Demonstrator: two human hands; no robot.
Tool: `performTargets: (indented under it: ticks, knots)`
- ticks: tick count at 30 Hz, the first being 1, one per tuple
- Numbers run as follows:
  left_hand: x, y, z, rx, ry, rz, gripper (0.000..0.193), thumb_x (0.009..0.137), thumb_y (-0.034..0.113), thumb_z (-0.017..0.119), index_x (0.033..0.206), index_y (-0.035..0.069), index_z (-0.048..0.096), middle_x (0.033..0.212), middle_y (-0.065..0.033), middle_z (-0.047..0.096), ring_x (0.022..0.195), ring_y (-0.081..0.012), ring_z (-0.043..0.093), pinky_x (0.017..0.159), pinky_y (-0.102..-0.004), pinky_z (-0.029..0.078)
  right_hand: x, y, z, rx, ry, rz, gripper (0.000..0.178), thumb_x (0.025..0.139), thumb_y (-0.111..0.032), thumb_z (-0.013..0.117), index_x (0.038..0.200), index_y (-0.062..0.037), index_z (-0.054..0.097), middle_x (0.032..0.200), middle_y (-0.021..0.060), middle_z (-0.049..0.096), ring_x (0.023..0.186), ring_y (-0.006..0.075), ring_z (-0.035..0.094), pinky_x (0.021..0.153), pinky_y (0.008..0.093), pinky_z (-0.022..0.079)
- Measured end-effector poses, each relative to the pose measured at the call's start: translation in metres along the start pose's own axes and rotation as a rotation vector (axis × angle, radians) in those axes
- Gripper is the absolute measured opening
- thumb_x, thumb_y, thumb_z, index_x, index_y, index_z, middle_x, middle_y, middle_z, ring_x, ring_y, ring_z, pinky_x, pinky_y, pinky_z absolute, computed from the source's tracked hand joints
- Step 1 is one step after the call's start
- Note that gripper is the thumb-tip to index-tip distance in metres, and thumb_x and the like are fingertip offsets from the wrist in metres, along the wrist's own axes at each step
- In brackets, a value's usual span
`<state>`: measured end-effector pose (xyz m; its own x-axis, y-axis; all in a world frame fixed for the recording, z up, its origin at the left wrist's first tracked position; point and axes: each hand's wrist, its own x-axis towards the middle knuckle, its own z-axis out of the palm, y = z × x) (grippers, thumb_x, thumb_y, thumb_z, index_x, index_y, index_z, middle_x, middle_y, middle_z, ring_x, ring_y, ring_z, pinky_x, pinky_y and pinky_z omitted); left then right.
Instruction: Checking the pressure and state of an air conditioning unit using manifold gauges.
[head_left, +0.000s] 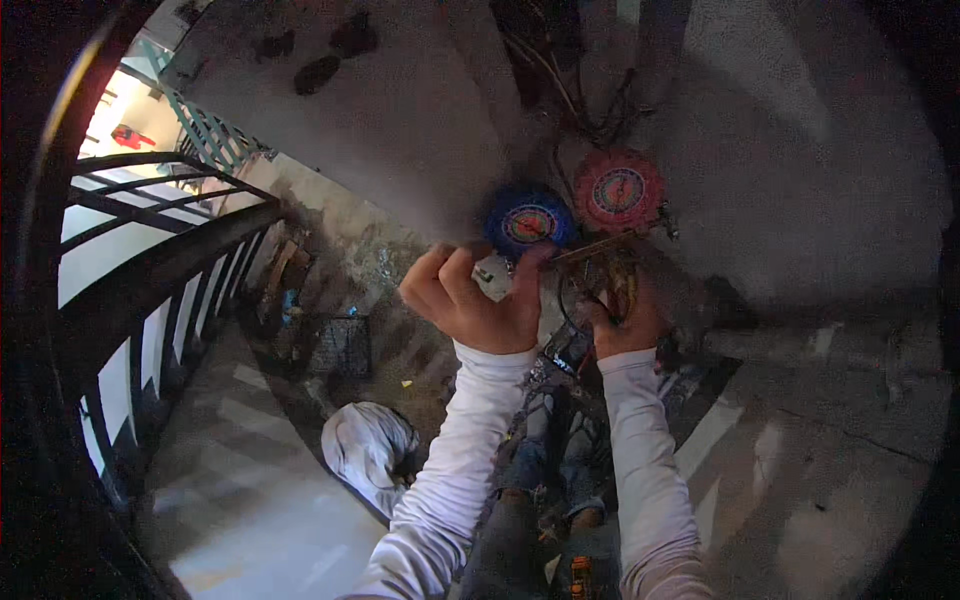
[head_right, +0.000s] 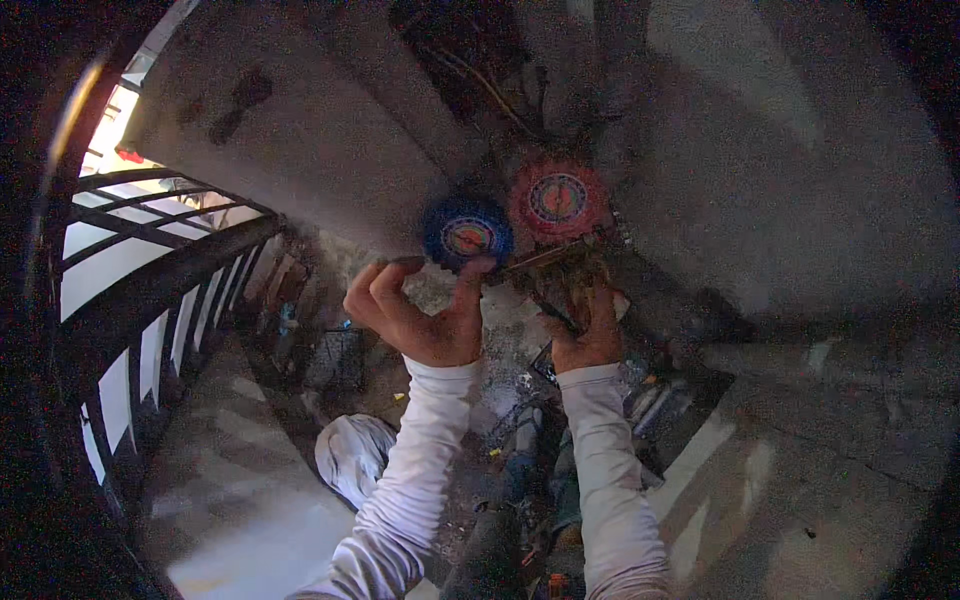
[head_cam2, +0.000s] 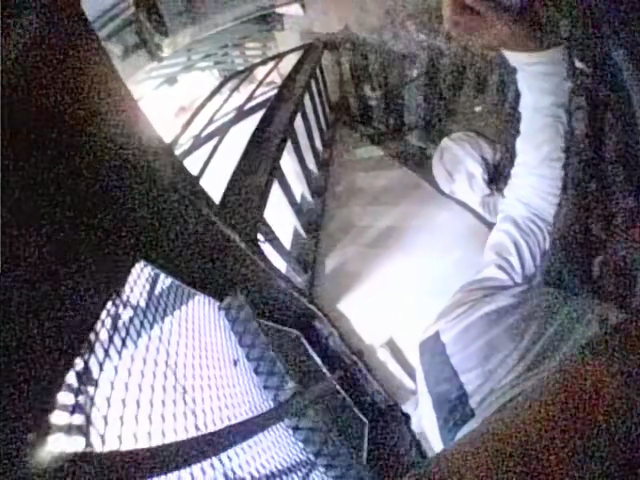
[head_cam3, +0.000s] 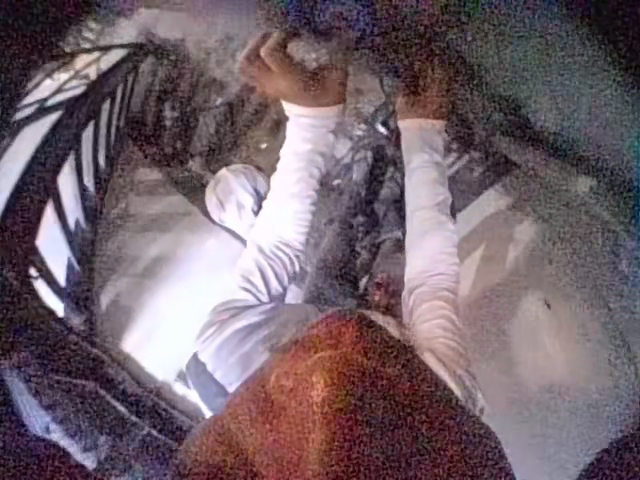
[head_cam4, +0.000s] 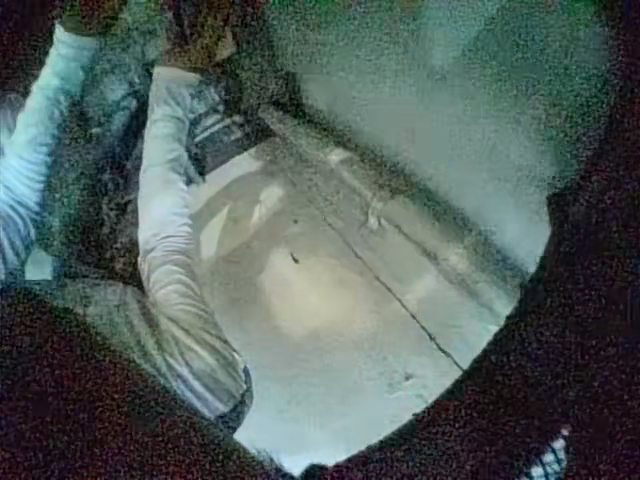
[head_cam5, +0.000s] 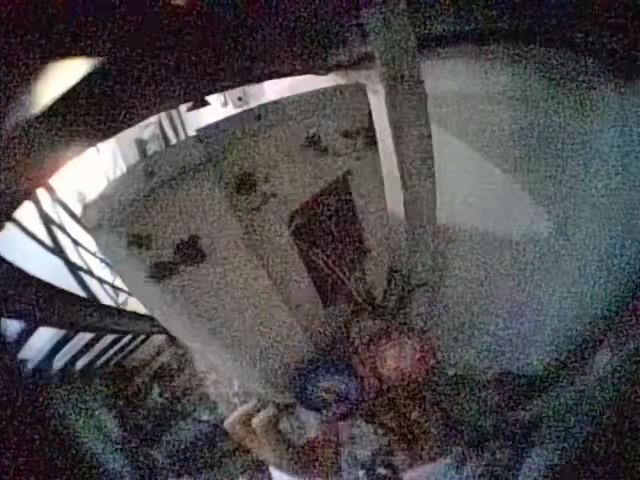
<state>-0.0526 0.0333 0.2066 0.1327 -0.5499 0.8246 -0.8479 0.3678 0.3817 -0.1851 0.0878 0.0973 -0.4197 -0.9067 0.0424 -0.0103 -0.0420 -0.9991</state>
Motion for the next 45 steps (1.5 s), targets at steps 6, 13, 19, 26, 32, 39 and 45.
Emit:
performTargets:
  ticks: [6,13,19,26,32,39,45]
  knots:
    - [0.019,0.005,0.011,0.051,0.011,0.093,0.05,0.06,0.037,0.08,0.089,0.008,0.052,0.09,-0.0101,0.047,0.086,-0.0269,0.043,0.075,-0.0398,0.033,-0.003,0.024,-0.004,-0.144,0.047,0.055,0.081,0.069,-0.015,0.077,0.133,-0.0007,0.03,0.131,0.0173,0.041,0.117,0.0289,0.046,0.094,0.0347,0.044]
    - [0.024,-0.006,0.011,-0.005,0.127,0.036,0.041,0.065,0.032,0.078,0.085,0.007,0.052,0.088,-0.0098,0.046,0.085,-0.0259,0.042,0.075,-0.0378,0.032,-0.002,0.002,0.0,-0.155,0.155,-0.098,0.067,0.066,-0.005,0.077,0.123,-0.0005,0.041,0.109,0.0106,0.055,0.097,0.0186,0.056,0.08,0.0303,0.048]
    - [-0.003,-0.001,0.0,0.047,0.054,-0.021,0.036,0.066,0.024,0.078,0.084,0.006,0.051,0.088,-0.0096,0.046,0.087,-0.0259,0.042,0.076,-0.0379,0.032,0.001,-0.009,0.003,0.014,0.065,-0.054,0.063,0.068,-0.006,0.076,0.121,0.0003,0.042,0.109,0.0113,0.055,0.098,0.0203,0.056,0.079,0.0305,0.049]
    - [0.015,0.013,0.016,-0.009,0.064,0.037,0.035,0.064,0.029,0.078,0.08,0.01,0.053,0.086,-0.0074,0.049,0.084,-0.0269,0.043,0.076,-0.0391,0.032,-0.001,-0.015,0.002,-0.044,0.028,0.041,0.078,0.066,0.004,0.072,0.133,-0.0072,0.034,0.127,0.0121,0.046,0.112,0.0236,0.05,0.089,0.0312,0.047]
    - [0.024,-0.002,0.011,0.073,0.14,0.076,0.031,0.067,0.025,0.077,0.077,0.009,0.052,0.085,-0.0075,0.05,0.084,-0.026,0.045,0.076,-0.0391,0.032,-0.003,-0.012,0.006,-0.034,0.034,0.075,0.08,0.068,-0.002,0.074,0.135,-0.0052,0.031,0.128,0.0123,0.045,0.114,0.024,0.049,0.091,0.0312,0.045]
    - [0.007,-0.008,0.014,-0.082,0.129,-0.119,0.028,0.068,0.018,0.075,0.079,0.007,0.051,0.084,-0.009,0.05,0.083,-0.0265,0.046,0.077,-0.0375,0.033,0.003,0.013,-0.003,-0.017,0.05,-0.049,0.074,0.066,-0.005,0.076,0.128,-0.0029,0.036,0.124,0.0108,0.045,0.111,0.0217,0.048,0.09,0.0306,0.046]
    - [-0.018,-0.005,0.012,-0.144,0.064,-0.248,0.029,0.067,0.016,0.074,0.081,0.007,0.051,0.085,-0.0102,0.05,0.083,-0.0275,0.047,0.078,-0.0385,0.033,0.003,-0.005,0.009,0.423,0.098,0.217,0.067,0.069,0.001,0.07,0.127,-0.0033,0.037,0.119,0.0097,0.048,0.107,0.0217,0.05,0.086,0.0324,0.048]
